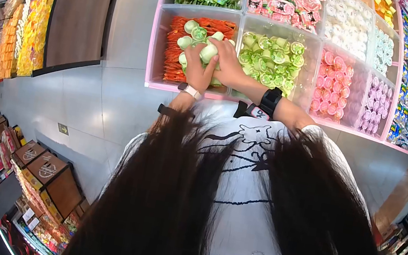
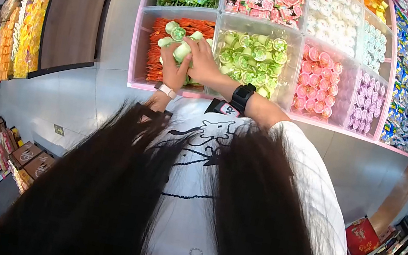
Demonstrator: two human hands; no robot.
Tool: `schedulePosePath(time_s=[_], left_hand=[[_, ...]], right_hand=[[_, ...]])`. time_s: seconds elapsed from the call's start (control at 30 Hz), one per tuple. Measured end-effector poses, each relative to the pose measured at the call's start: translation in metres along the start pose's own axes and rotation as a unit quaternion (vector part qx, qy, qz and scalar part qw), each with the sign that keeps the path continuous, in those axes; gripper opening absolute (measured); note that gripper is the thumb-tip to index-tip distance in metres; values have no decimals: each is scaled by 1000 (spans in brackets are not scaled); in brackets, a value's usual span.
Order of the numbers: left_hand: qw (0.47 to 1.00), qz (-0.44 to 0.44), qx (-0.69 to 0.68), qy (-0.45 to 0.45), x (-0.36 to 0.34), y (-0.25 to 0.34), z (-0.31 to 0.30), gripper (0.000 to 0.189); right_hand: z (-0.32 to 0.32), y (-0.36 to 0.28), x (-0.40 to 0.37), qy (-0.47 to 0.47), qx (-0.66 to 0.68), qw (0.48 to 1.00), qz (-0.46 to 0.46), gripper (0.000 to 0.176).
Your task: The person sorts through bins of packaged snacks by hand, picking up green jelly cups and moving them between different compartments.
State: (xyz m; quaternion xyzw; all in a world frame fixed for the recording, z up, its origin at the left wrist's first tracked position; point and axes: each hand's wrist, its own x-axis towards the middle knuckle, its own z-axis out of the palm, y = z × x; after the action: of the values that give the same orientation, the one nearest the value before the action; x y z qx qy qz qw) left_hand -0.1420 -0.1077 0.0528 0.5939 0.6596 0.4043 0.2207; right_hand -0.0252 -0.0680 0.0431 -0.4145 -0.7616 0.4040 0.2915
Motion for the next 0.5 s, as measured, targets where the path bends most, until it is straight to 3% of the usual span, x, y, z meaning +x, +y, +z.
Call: schedulePosePath(time_s=[0.13, 0.27, 0.3, 0.4, 0.47, 0.5], left_hand=[[999, 13, 46, -20, -21, -8, 7, 43], [976, 126, 164, -67, -20, 2, 2, 42], [973, 141, 168, -74, -19, 1, 2, 44], [971, 144, 168, -94, -16, 12, -3, 45], [970, 150, 168, -89, -19, 4, 1, 46], [969, 155, 171, -90, -20, 4, 2, 46]], right_hand=[[-12, 5, -9, -89, -147, 985, 13, 67], [-26, 17, -17, -127, -62, 990, -24, 63], [-37, 15, -18, -98, -7, 995, -35, 60], [-71, 35, -27, 48, 110, 992, 35, 52], [-97, 82, -47, 76, 64, 981, 164, 49], [-113, 99, -59, 4, -51, 976, 211, 46]])
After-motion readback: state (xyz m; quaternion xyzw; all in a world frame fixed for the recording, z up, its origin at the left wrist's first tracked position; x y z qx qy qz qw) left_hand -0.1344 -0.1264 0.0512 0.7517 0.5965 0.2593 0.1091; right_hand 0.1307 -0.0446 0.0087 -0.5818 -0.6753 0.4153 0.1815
